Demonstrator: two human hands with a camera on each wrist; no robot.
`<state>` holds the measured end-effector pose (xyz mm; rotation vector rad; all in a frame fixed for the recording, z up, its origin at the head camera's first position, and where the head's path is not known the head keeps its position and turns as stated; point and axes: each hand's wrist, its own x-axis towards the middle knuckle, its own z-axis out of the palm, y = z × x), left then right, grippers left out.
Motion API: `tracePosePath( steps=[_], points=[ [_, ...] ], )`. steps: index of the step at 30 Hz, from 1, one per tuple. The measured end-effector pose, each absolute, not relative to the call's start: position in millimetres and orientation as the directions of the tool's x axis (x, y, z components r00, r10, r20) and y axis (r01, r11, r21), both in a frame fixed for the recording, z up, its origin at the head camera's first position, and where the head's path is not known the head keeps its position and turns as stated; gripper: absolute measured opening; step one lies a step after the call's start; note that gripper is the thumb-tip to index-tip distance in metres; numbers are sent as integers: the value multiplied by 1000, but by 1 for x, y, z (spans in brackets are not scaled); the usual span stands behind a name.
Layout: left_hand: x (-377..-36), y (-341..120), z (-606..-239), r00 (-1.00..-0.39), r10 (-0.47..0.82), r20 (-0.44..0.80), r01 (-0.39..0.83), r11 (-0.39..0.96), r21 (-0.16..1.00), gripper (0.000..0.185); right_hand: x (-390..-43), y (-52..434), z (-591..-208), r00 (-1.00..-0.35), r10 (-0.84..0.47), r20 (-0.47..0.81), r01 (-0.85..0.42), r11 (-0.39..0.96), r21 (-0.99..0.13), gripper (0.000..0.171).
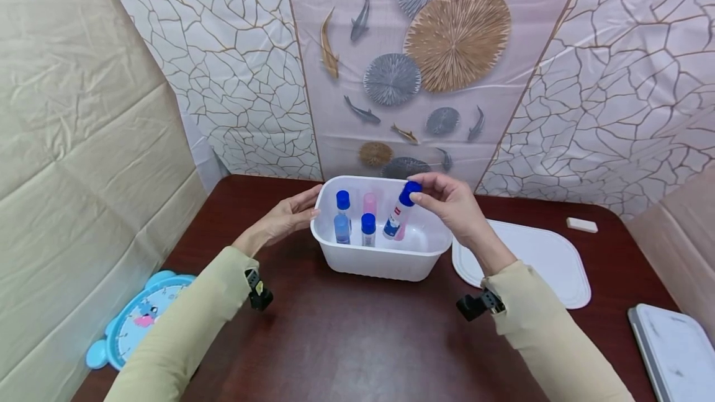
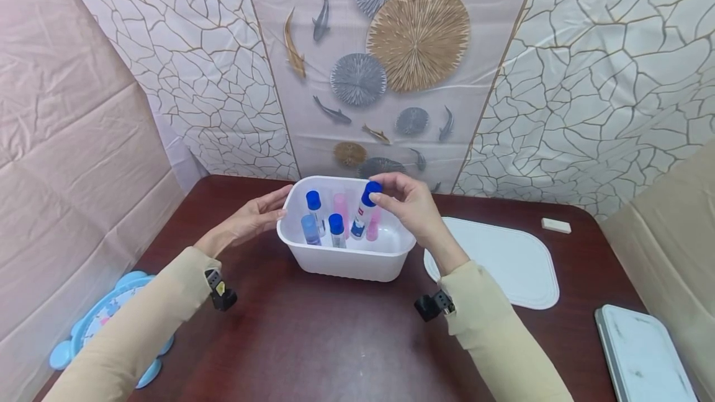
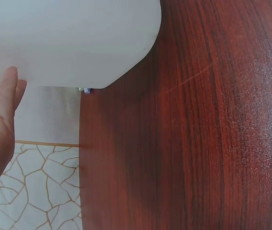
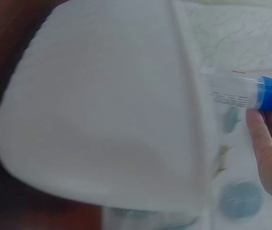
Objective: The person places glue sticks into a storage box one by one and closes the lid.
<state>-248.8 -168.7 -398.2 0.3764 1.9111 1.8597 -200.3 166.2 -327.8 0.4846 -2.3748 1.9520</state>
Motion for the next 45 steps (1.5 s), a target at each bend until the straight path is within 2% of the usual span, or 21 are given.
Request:
tracePosePath(
  steps=[5, 9, 22, 31, 45],
  points=[
    [-249, -169, -399, -861, 493, -122, -113, 49, 992, 66, -214, 166, -349, -964, -254, 77, -144, 257, -956, 33],
    [-249, -169, -399, -862, 492, -124, -116, 46, 992, 67, -221, 165, -358, -953, -302, 14, -114, 316, -942, 32],
    [-249, -169, -399, -867, 482, -126, -120, 42, 992, 65, -229, 158, -363, -896, -443, -2, -201, 412, -889, 24],
    [-250, -169, -399, -863, 489, -123, -119, 41, 992, 65, -230, 158, -366, -880, -474, -26, -222, 459, -860, 22],
    [-250, -169, -399, -864, 488, -126, -119, 47, 992, 64, -227, 161, -359, -854, -512, -88, -231, 525, -819, 28]
  ],
)
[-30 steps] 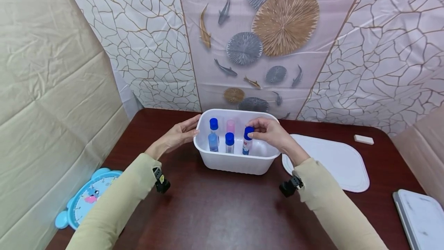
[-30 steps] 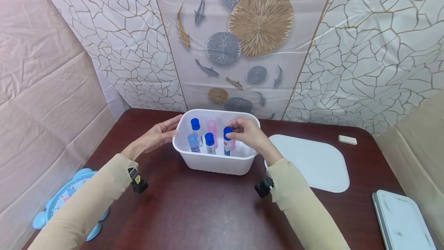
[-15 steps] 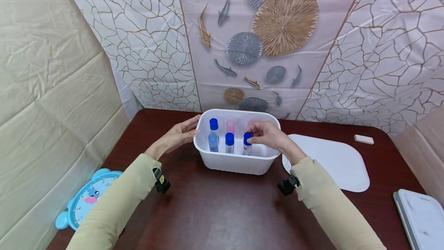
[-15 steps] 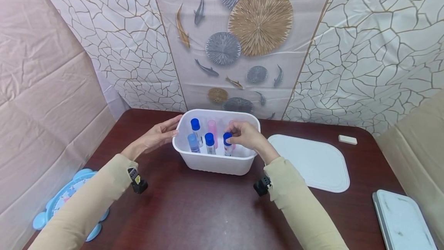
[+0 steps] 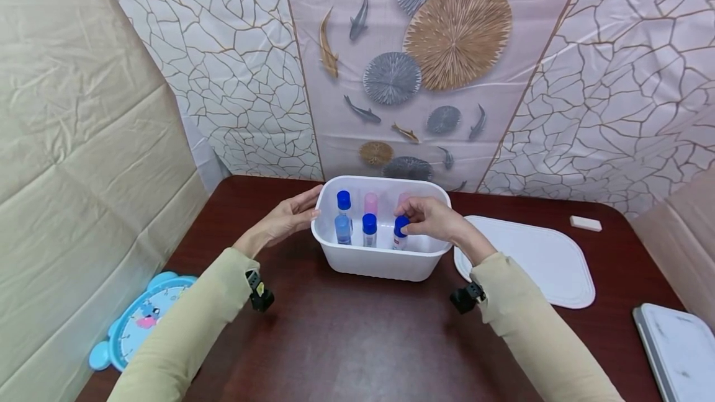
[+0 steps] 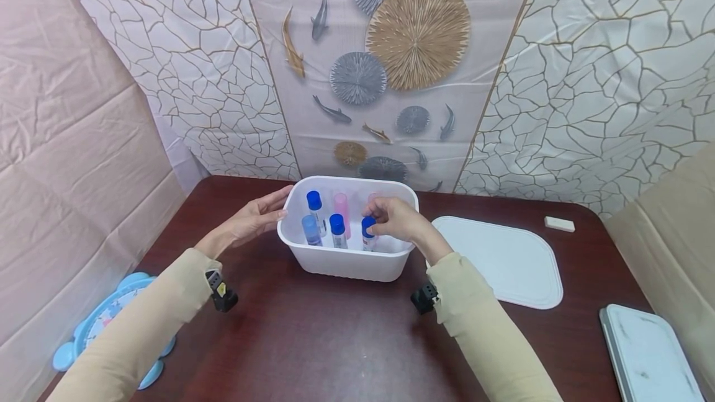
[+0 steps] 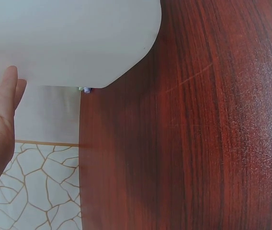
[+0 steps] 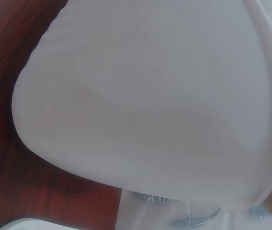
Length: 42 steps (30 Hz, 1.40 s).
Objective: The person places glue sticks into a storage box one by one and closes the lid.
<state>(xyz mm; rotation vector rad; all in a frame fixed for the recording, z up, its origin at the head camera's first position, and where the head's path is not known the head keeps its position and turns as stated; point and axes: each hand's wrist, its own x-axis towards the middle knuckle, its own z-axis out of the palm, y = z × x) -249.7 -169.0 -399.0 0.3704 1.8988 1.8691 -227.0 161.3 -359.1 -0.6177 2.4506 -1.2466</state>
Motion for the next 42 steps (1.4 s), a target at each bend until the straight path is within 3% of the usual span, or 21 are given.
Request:
tracePosePath(
  steps=[14, 19, 25, 29, 33, 38, 42],
  points=[
    [-249, -167, -400, -863, 488, -134, -117, 64, 991, 67, -222, 165, -356, -857, -507, -96, -224, 533, -816, 30],
    [-250, -167, -401, -864, 486, -132, -112, 71, 991, 67, -220, 172, -353, -900, -436, -7, -239, 508, -827, 33],
    [-248, -166, -401, -861, 492, -127, -111, 61, 992, 67, -212, 196, -349, -956, -218, 195, -265, 362, -894, 33],
    [-247, -167, -400, -857, 501, -122, -115, 45, 992, 67, -204, 229, -356, -967, -57, 247, -250, 68, -966, 35],
    [-247, -167, -400, -856, 503, -119, -118, 34, 992, 68, -194, 271, -371, -965, 90, 247, -260, -195, -946, 27],
    [-247, -168, -399, -859, 498, -117, -114, 36, 993, 68, -181, 327, -392, -933, 346, 104, -181, -198, -963, 26],
    [-248, -168, -397, -860, 495, -120, -123, 27, 992, 67, -176, 367, -411, -810, 579, -97, 59, -84, -995, 23]
  ],
)
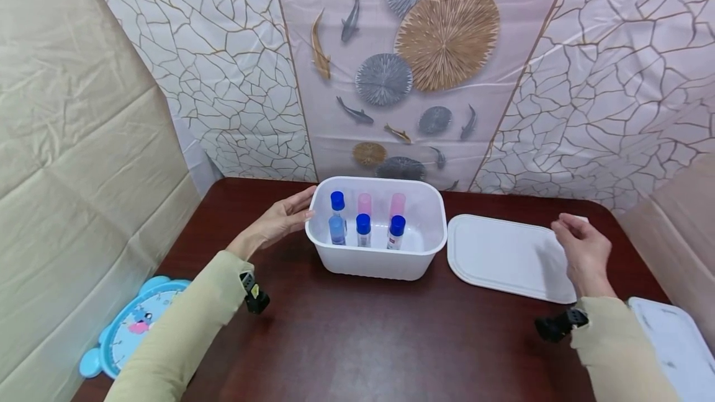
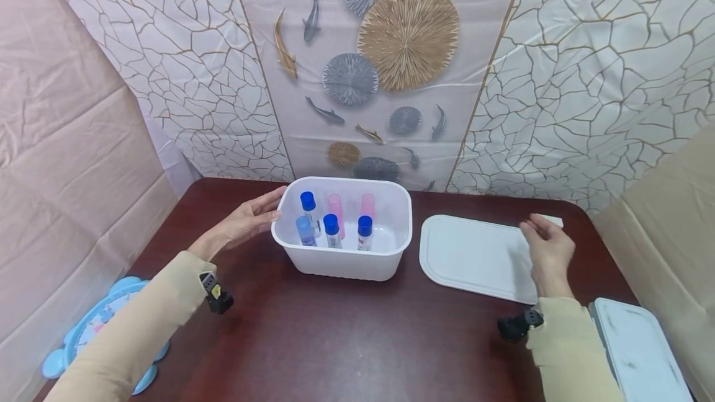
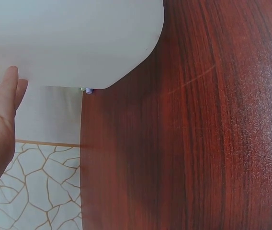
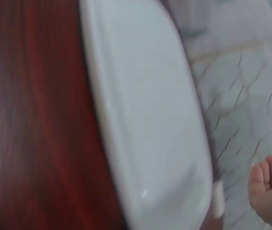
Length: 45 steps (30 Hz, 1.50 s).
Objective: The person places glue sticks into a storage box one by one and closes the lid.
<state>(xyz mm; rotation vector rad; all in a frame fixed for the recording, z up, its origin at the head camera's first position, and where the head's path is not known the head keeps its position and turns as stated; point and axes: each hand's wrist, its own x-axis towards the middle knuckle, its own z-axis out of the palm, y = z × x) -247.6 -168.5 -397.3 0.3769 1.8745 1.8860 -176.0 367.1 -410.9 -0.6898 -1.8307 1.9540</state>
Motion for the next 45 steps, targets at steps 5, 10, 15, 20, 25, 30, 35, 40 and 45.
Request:
tracePosePath(
  steps=[5, 10, 15, 20, 25, 30, 35, 40, 45],
  points=[
    [-247, -169, -397, -860, 494, -126, -128, 30, 991, 68, -180, 409, -447, -688, 703, -180, 299, 49, -953, 31],
    [-249, -169, -398, -859, 497, -122, -123, 31, 992, 67, -180, 428, -468, -628, 747, -219, 380, 48, -924, 16],
    [-249, -169, -399, -858, 499, -125, -120, 41, 992, 68, -162, 407, -452, -604, 763, -229, 462, 101, -881, 19],
    [-249, -169, -399, -858, 497, -126, -121, 42, 992, 67, -160, 402, -451, -574, 775, -265, 482, 58, -874, 22],
    [-249, -169, -398, -856, 503, -124, -122, 37, 992, 67, -163, 402, -455, -544, 789, -287, 541, 69, -838, 31],
    [-250, -169, -398, -856, 501, -125, -124, 36, 992, 67, -165, 403, -459, -539, 798, -269, 533, 76, -842, 26],
    [-249, -168, -397, -856, 500, -130, -127, 39, 991, 67, -166, 402, -458, -573, 784, -238, 527, 131, -839, 32],
    [-248, -169, -397, -858, 497, -128, -128, 34, 991, 68, -166, 401, -454, -631, 751, -195, 549, 254, -796, 40],
    [-248, -168, -397, -857, 498, -130, -130, 35, 991, 69, -166, 404, -454, -653, 733, -189, 572, 314, -758, 39]
  ],
)
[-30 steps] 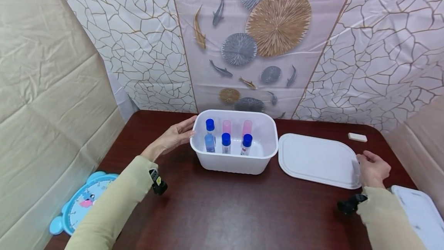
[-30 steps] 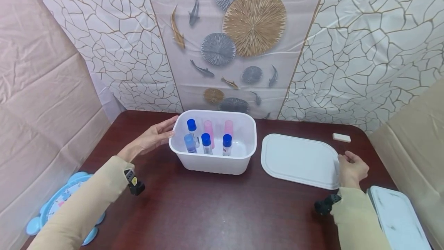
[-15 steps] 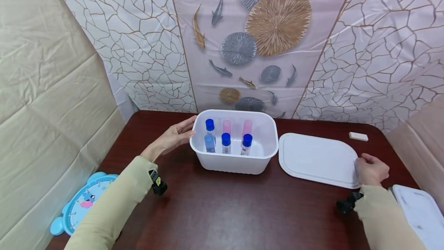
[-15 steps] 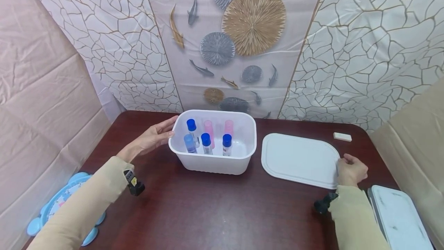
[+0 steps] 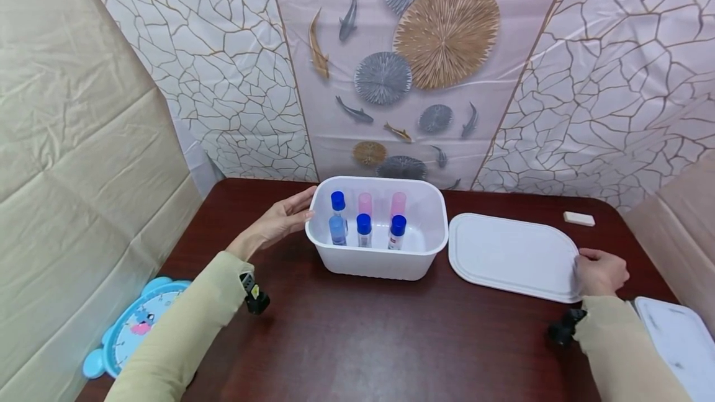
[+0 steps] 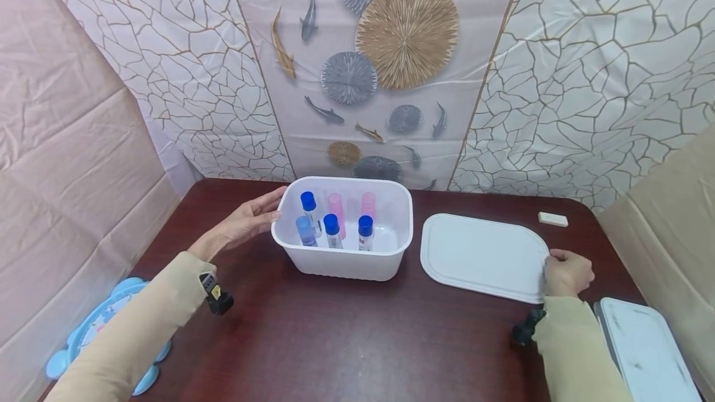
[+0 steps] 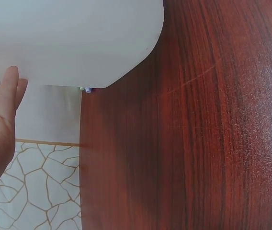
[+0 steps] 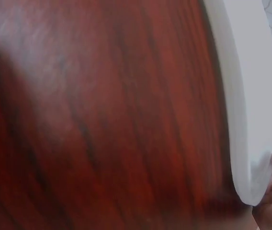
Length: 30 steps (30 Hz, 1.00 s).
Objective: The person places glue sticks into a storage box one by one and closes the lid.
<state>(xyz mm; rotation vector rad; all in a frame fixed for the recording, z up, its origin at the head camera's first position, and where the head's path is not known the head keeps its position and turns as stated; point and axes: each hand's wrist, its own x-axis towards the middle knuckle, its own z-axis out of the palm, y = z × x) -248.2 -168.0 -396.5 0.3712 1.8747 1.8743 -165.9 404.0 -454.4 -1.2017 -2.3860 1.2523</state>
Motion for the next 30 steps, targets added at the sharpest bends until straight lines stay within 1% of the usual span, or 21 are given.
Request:
tracePosePath(
  steps=[6, 12, 16, 18, 20, 21, 24, 25, 26, 27, 30],
  points=[
    [-248, -167, -395, -862, 490, -132, -132, 36, 991, 68, -165, 405, -453, -666, 731, -146, 555, 356, -751, 39],
    [-247, -168, -394, -869, 474, -141, -128, 59, 990, 68, -163, 405, -451, -644, 742, -188, 559, 288, -778, 40],
    [-246, -170, -394, -878, 457, -142, -134, 49, 990, 65, -162, 408, -444, -640, 746, -185, 556, 282, -782, 39],
    [-246, -170, -392, -897, 424, -123, -124, 27, 992, 62, -162, 410, -439, -643, 748, -164, 544, 296, -785, 38],
    [-245, -171, -388, -928, 361, -92, -92, 19, 996, 60, -163, 411, -433, -649, 745, -153, 530, 300, -793, 38],
    [-244, -170, -385, -945, 321, -71, -69, 19, 997, 59, -164, 412, -429, -649, 744, -160, 526, 287, -801, 34],
    [-240, -162, -372, -980, 197, -9, -9, 2, 1000, 57, -165, 413, -419, -643, 744, -180, 488, 217, -846, 19],
    [-238, -158, -366, -987, 163, 5, 3, -11, 1000, 56, -166, 413, -415, -638, 745, -196, 454, 157, -877, 14],
    [-235, -151, -360, -990, 140, 17, 12, -36, 999, 54, -167, 414, -411, -635, 743, -213, 412, 91, -907, 14],
    [-232, -145, -354, -992, 126, 27, 20, -57, 998, 52, -168, 414, -406, -632, 741, -226, 365, 27, -931, 18],
    [-220, -121, -339, -991, 135, 22, 11, -86, 996, 49, -172, 413, -393, -633, 740, -226, 204, -122, -971, 27]
  ],
)
